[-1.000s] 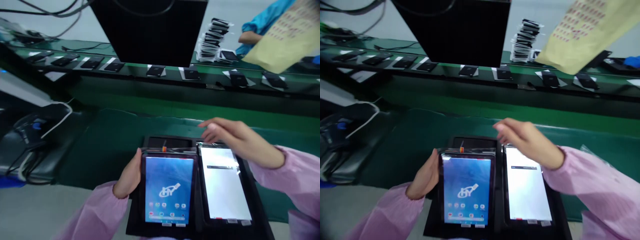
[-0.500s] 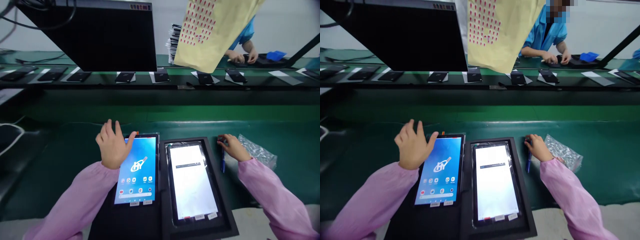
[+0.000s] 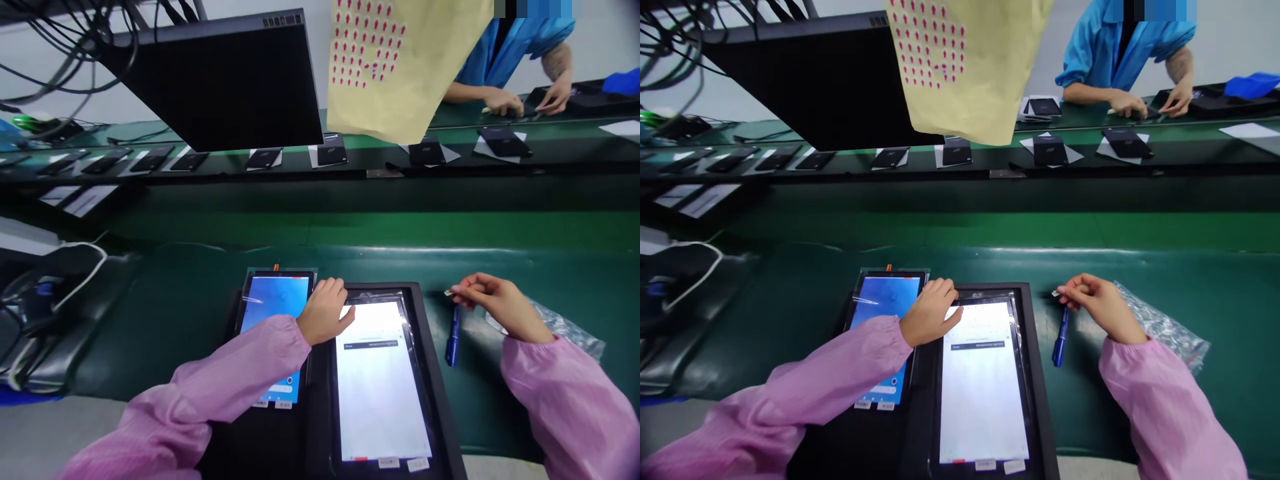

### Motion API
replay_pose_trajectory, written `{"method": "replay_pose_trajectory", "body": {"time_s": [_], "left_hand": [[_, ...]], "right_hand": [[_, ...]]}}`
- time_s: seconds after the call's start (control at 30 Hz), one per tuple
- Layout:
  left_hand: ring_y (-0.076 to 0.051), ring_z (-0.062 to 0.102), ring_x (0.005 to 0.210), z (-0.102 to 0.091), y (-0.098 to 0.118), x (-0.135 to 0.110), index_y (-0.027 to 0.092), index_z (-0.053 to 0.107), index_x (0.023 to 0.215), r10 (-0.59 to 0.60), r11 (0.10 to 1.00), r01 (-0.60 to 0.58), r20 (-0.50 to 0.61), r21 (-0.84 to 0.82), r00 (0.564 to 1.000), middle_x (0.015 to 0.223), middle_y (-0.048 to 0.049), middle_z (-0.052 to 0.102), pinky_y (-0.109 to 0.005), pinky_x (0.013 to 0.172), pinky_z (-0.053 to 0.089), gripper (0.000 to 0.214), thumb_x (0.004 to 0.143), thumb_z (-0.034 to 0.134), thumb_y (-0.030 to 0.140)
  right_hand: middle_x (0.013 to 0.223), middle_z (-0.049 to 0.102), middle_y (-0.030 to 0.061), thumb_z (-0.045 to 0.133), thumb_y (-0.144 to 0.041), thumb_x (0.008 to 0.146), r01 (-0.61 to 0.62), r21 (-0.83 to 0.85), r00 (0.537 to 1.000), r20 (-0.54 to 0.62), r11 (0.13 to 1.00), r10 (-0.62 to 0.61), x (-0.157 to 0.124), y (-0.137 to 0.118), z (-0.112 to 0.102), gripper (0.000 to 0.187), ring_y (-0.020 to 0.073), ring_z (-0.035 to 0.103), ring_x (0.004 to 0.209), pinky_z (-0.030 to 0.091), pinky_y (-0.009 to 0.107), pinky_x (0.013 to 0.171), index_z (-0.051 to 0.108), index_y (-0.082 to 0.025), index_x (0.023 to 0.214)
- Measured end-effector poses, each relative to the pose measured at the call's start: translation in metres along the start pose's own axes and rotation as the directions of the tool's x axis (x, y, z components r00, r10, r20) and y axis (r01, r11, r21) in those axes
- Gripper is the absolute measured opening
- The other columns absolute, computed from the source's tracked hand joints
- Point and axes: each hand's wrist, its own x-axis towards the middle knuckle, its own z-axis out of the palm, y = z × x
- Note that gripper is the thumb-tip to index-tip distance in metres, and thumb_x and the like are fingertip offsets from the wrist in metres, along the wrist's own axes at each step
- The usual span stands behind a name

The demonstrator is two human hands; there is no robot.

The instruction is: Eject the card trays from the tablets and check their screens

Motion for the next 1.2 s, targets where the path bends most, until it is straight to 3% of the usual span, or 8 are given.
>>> {"method": "replay_pose_trajectory", "body": {"time_s": [0.13,0.23,0.4,0.63,0.8,0.9,1.0,1.2], "left_hand": [[-0.017,0.053,0.084,-0.037,0.003,0.005,0.017,0.051,0.075,0.014,0.986,-0.009,0.034,-0.165,0.999,0.091,-0.0056,0.056,-0.031,0.077,0.046,0.017,0.09,0.044,0.025],[-0.01,0.047,0.062,-0.071,0.012,0.01,0.018,0.043,0.069,0.05,0.882,0.034,0.165,-0.471,0.985,0.07,0.0018,0.05,-0.021,0.057,0.039,0.027,0.093,0.038,0.027],[-0.006,0.025,0.043,-0.097,0.03,0.012,0.02,0.04,0.072,0.164,0.678,0.071,0.244,-0.732,0.956,0.051,0.0096,0.028,-0.019,0.041,0.019,0.025,0.093,0.04,0.033],[-0.007,0.035,0.047,-0.105,0.046,0.0,0.017,0.058,0.086,0.281,0.752,-0.188,0.05,-0.631,0.958,0.055,0.0057,0.039,-0.021,0.047,0.028,0.024,0.094,0.039,0.028],[-0.007,0.039,0.049,-0.122,0.048,-0.002,0.017,0.063,0.086,0.31,0.762,-0.285,-0.059,-0.581,0.949,0.055,0.0051,0.043,-0.021,0.049,0.032,0.026,0.094,0.046,0.034],[-0.007,0.043,0.049,-0.133,0.044,0.008,0.016,0.065,0.085,0.324,0.758,-0.325,-0.106,-0.565,0.94,0.054,0.0048,0.048,-0.02,0.05,0.034,0.028,0.095,0.046,0.035],[-0.007,0.046,0.052,-0.143,0.04,0.019,0.015,0.066,0.085,0.354,0.763,-0.372,-0.141,-0.528,0.925,0.059,0.0032,0.054,-0.02,0.054,0.036,0.032,0.097,0.04,0.029],[-0.007,0.045,0.049,-0.15,0.029,0.021,0.014,0.067,0.086,0.364,0.752,-0.428,-0.225,-0.502,0.904,0.057,0.0038,0.054,-0.018,0.053,0.036,0.032,0.095,0.037,0.022]], "right_hand": [[0.075,0.073,0.0067,0.071,-0.06,0.068,0.073,0.213,0.98,-0.198,0.974,-0.03,-0.037,-0.021,0.001,0.042,0.0232,0.07,0.072,0.056,0.035,0.07,0.056,-0.022,0.079],[0.077,0.072,0.0059,0.053,-0.054,0.087,0.158,-0.114,0.906,-0.379,0.981,-0.19,-0.055,0.004,0.017,0.031,0.0194,0.068,0.063,0.053,0.03,0.059,0.053,-0.022,0.087],[0.066,0.067,0.0058,0.03,-0.052,0.097,0.343,-0.564,0.822,-0.207,0.752,-0.53,-0.057,0.06,0.057,0.045,0.0158,0.064,0.053,0.044,0.024,0.048,0.059,-0.021,0.083],[0.045,0.058,-0.0005,0.026,-0.042,0.1,0.433,-0.701,0.58,-0.265,0.567,-0.77,-0.048,0.041,0.073,0.049,0.011,0.055,0.038,0.04,0.02,0.042,0.059,-0.022,0.069],[0.044,0.048,0.0001,0.034,-0.052,0.096,0.266,-0.746,0.228,-0.567,0.611,-0.792,-0.048,-0.039,0.024,0.047,0.0096,0.044,0.034,0.031,0.021,0.039,0.052,-0.021,0.065],[0.071,0.056,0.0109,0.02,-0.049,0.099,0.175,-0.689,-0.142,-0.724,0.703,-0.675,-0.034,-0.146,-0.053,0.052,0.0129,0.055,0.05,0.04,0.027,0.05,0.055,-0.011,0.093],[0.095,0.058,0.0229,0.007,-0.041,0.098,0.252,-0.694,-0.331,-0.717,0.675,-0.613,-0.004,-0.267,-0.125,0.069,0.0141,0.066,0.072,0.044,0.029,0.064,0.04,0.014,0.122],[0.107,0.063,0.0235,0.027,-0.046,0.077,0.225,-0.687,0.318,-0.618,0.691,-0.719,0.054,-0.368,-0.163,0.07,0.0305,0.057,0.11,0.038,0.032,0.06,0.061,0.014,0.081]]}}
